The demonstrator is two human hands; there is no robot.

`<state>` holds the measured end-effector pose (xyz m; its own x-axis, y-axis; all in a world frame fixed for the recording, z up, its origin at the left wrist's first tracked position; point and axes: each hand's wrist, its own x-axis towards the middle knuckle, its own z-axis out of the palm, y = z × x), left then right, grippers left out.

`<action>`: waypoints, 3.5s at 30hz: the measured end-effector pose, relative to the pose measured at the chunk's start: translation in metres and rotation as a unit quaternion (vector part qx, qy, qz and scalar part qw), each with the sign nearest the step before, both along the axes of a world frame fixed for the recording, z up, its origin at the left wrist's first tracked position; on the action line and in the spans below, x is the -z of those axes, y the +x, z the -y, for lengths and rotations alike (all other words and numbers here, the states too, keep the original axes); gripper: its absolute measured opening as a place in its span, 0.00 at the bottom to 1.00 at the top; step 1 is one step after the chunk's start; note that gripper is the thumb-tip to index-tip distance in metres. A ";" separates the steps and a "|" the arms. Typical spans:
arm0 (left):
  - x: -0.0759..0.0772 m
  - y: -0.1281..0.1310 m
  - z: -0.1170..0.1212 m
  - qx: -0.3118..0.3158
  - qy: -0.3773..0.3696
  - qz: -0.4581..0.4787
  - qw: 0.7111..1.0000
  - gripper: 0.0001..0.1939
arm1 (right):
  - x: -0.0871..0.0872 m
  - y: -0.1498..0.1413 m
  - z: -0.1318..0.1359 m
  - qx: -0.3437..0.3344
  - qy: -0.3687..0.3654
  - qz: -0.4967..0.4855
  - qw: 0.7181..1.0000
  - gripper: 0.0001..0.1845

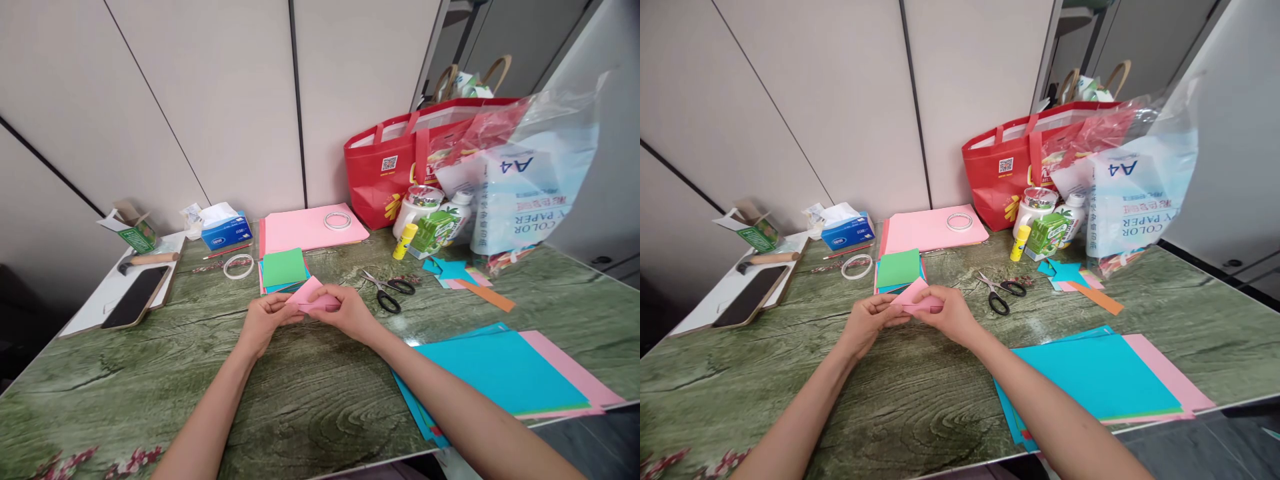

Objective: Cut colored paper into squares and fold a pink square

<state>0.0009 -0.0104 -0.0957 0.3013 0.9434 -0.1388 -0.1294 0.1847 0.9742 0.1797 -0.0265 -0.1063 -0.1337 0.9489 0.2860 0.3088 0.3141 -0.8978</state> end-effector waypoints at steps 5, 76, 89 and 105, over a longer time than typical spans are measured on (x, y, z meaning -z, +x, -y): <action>0.002 0.003 0.002 0.023 -0.013 -0.018 0.999 0.15 | 0.001 -0.003 0.002 -0.027 0.019 0.013 0.999 0.09; 0.002 0.007 0.001 -0.076 -0.058 0.042 0.995 0.14 | 0.014 -0.016 -0.006 0.012 -0.163 -0.234 0.958 0.26; -0.005 -0.005 -0.008 -0.114 -0.028 0.003 0.993 0.14 | 0.006 -0.004 -0.010 0.008 -0.173 -0.313 0.934 0.15; -0.004 0.002 -0.001 -0.050 0.021 -0.064 0.997 0.25 | 0.009 -0.007 -0.008 0.002 -0.166 -0.254 0.953 0.17</action>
